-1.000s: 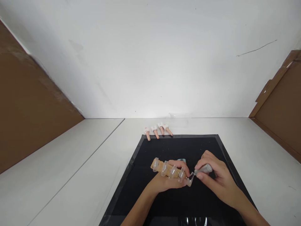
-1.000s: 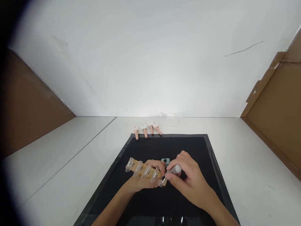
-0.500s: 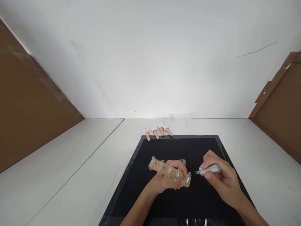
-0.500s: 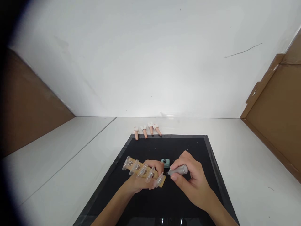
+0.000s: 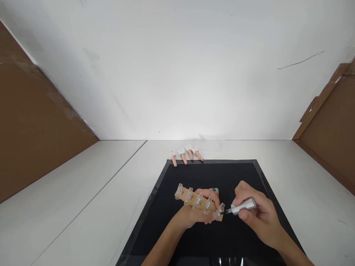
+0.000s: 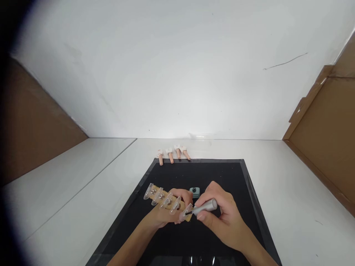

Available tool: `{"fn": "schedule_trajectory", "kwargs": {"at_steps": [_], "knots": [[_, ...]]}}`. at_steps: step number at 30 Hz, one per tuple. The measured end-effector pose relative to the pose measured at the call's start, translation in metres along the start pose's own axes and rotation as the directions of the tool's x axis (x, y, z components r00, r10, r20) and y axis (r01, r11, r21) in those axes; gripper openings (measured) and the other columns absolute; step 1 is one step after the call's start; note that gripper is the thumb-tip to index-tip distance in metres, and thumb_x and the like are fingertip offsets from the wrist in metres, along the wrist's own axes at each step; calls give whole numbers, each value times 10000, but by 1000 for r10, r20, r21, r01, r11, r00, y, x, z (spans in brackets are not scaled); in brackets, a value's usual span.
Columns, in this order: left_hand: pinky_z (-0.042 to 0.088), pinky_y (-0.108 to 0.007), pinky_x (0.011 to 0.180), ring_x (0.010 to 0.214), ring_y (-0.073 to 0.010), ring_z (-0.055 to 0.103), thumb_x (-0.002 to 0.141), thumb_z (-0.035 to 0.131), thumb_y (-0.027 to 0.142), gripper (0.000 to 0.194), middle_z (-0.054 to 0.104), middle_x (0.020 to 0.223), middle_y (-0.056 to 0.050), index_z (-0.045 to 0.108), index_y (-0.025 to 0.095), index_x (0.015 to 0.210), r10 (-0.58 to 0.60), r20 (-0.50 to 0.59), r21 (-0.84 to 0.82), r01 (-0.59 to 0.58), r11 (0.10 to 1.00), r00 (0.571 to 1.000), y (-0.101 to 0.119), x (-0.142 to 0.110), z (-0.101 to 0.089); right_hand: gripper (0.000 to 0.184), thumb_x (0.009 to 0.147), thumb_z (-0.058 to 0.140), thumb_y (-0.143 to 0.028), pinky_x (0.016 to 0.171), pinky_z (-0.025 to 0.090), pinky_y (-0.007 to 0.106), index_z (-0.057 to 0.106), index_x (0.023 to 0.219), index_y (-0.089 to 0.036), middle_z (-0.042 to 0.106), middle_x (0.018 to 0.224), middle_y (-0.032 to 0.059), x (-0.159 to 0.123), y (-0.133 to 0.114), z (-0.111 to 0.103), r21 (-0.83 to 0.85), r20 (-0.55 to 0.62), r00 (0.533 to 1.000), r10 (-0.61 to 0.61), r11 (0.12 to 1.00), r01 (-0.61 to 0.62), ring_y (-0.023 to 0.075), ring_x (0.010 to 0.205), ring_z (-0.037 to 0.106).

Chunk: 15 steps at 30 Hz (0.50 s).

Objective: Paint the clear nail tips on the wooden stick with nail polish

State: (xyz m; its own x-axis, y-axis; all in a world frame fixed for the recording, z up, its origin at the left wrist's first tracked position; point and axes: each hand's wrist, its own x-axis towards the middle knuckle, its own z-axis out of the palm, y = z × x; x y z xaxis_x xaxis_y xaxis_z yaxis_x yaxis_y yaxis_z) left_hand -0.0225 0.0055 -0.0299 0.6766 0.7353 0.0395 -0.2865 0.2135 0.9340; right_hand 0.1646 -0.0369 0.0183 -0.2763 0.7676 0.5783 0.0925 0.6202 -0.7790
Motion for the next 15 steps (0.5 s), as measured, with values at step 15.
{"fn": "schedule_trajectory", "kwargs": {"at_steps": [15], "knots": [[318,-139,322,392,-35,428,521,835,439,394,536,565,20,629,119,620,-41,-24,67,42,997,999,0,-1,1,199,897,564,-408,520,394,252,636,823,-238,509,670,-5,-1,0,4,-67,-69,992,101,992,-106,154,603,477]]}}
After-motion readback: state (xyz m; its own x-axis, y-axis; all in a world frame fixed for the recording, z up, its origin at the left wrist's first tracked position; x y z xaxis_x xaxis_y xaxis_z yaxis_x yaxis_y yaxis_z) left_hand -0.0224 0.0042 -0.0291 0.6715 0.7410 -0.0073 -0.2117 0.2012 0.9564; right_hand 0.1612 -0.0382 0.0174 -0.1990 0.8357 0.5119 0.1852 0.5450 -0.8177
